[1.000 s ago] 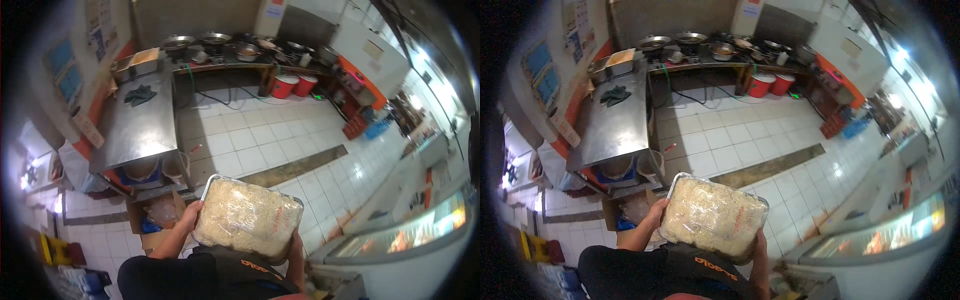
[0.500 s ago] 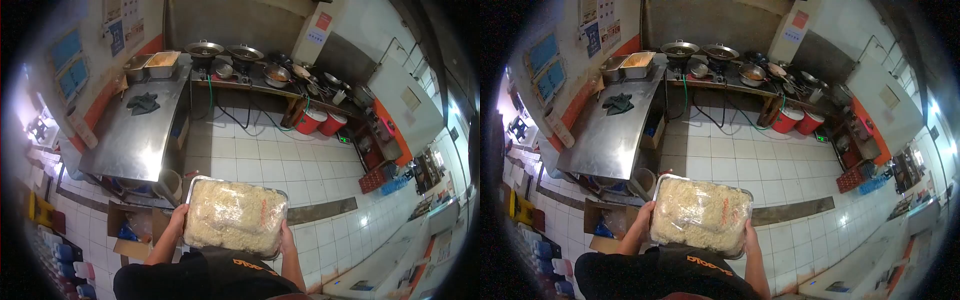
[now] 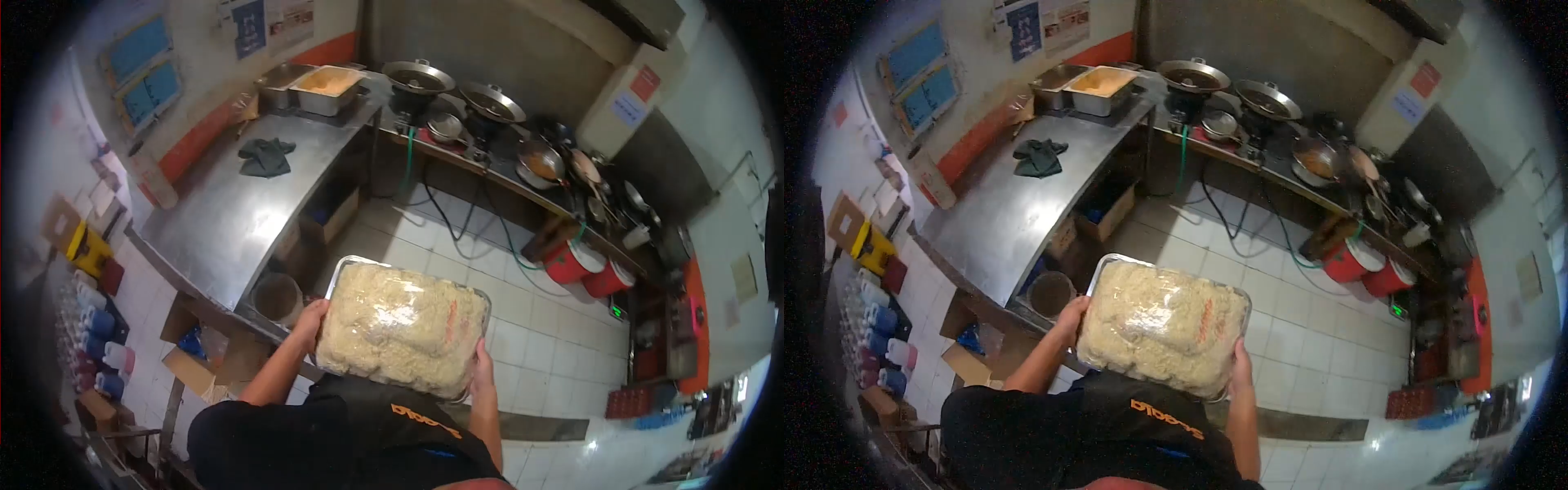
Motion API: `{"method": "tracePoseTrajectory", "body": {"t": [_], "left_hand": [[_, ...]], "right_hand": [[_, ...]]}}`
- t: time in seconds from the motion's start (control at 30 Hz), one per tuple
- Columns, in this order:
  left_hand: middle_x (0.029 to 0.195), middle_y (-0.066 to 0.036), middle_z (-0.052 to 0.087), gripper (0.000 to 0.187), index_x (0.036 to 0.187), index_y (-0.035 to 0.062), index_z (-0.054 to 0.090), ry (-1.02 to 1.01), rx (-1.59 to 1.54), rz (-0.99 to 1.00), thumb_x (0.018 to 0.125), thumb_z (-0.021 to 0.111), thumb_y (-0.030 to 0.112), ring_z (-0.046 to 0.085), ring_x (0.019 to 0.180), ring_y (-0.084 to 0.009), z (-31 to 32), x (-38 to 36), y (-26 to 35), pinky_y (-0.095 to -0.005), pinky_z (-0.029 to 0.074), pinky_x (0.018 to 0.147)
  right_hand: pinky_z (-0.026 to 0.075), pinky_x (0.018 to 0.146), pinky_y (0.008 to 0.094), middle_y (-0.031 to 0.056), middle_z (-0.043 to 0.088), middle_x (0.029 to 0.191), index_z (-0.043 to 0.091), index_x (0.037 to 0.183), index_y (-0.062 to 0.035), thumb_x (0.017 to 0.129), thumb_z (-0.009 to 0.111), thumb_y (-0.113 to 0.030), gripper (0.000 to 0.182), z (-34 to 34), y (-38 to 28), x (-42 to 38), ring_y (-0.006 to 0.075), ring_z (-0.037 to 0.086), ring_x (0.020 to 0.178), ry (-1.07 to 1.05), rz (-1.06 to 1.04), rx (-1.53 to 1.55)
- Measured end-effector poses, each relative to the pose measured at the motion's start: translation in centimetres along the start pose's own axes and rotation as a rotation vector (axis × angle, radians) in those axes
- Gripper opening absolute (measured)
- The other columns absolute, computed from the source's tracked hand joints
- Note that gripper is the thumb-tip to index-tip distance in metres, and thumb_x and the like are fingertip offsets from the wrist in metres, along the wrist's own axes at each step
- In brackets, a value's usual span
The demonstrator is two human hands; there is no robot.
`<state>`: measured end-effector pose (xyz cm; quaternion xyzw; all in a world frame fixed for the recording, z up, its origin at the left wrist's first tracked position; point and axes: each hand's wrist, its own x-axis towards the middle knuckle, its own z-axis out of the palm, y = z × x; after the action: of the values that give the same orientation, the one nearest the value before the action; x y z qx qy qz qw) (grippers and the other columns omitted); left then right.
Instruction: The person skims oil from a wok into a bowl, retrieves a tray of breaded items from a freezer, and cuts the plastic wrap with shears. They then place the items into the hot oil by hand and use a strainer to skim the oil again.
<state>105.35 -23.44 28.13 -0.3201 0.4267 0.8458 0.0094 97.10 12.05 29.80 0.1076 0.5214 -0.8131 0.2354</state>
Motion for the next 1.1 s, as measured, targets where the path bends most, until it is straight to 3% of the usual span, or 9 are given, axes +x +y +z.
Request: {"method": "tracePoseTrajectory", "body": {"t": [0.07,0.1,0.23,0.4,0.67,0.73,1.0,1.1], "left_hand": [[0.084,-0.007,0.06,0.028,0.094,0.003,0.055,0.059,0.061,0.094,0.094,0.038,0.025,0.059,0.076,-0.0183,-1.8,4.5,-2.1,-0.0352,0.049,0.071],[0.084,-0.007,0.06,0.028,0.094,0.003,0.055,0.079,0.051,0.138,0.094,0.038,0.025,0.059,0.076,-0.0183,-1.6,5.0,-0.4,-0.0352,0.049,0.071],[0.084,-0.008,0.06,0.027,0.095,0.0026,0.054,0.206,-0.06,0.1,0.095,0.037,0.024,0.059,0.076,-0.0169,0.6,4.2,1.5,-0.0332,0.048,0.07],[0.09,-0.009,0.061,0.031,0.1,0.0023,0.053,0.357,-0.146,0.118,0.095,0.035,0.027,0.06,0.08,-0.0202,-0.4,11.7,4.5,-0.0356,0.049,0.073],[0.092,-0.011,0.059,0.029,0.1,0.0004,0.052,0.491,-0.333,0.264,0.094,0.035,0.023,0.06,0.081,-0.021,-4.8,21.4,14.4,-0.0344,0.05,0.072],[0.093,-0.011,0.059,0.028,0.1,0.0004,0.052,0.571,-0.366,0.24,0.094,0.035,0.022,0.06,0.081,-0.0213,-6.5,24.6,15.7,-0.0346,0.05,0.073],[0.097,-0.012,0.058,0.029,0.102,-0.0012,0.051,0.759,-0.502,0.358,0.094,0.036,0.022,0.059,0.087,-0.023,-11.8,31.6,21.4,-0.0348,0.049,0.076],[0.097,-0.013,0.059,0.029,0.099,0.0012,0.05,0.843,-0.553,0.437,0.095,0.038,0.027,0.061,0.083,-0.0248,-14.3,33.6,23.5,-0.0389,0.051,0.073]], "right_hand": [[0.034,0.098,0.0372,0.0108,0.045,0.129,0.038,0.13,-0.002,0.093,0.036,-0.044,0.056,1.1,-3.4,3.5,0.0254,0.043,0.118,-0.119,0.105,0.023],[0.034,0.097,0.037,0.011,0.046,0.128,0.039,0.13,-0.002,0.093,0.037,-0.044,0.056,2.3,-4.0,5.8,0.0252,0.044,0.117,-0.152,0.108,-0.016],[0.036,0.095,0.0355,0.0112,0.049,0.125,0.041,0.127,-0.002,0.093,0.037,-0.045,0.055,3.3,-5.1,13.1,0.0242,0.047,0.114,-0.227,0.253,-0.098],[0.037,0.094,0.0341,0.0105,0.051,0.122,0.044,0.125,-0.0024,0.093,0.035,-0.044,0.053,9.9,-8.6,25.3,0.0226,0.049,0.112,-0.32,0.351,-0.217],[0.038,0.093,0.0327,0.0108,0.05,0.124,0.044,0.125,-0.0018,0.094,0.035,-0.043,0.053,25.2,-7.6,43.4,0.0211,0.049,0.112,-0.406,0.412,-0.454],[0.038,0.093,0.0321,0.0099,0.05,0.124,0.043,0.126,-0.002,0.093,0.036,-0.043,0.053,29.6,-7.5,48.6,0.0199,0.05,0.111,-0.552,0.487,-0.47],[0.042,0.085,0.0299,0.0077,0.06,0.109,0.054,0.115,-0.0011,0.092,0.04,-0.046,0.052,44.1,-2.4,63.1,0.016,0.056,0.097,-0.712,0.472,-0.81],[0.043,0.081,0.029,0.0074,0.061,0.104,0.055,0.113,-0.0003,0.091,0.042,-0.044,0.051,49.5,-0.9,66.1,0.0163,0.057,0.091,-0.728,0.414,-0.848]]}}
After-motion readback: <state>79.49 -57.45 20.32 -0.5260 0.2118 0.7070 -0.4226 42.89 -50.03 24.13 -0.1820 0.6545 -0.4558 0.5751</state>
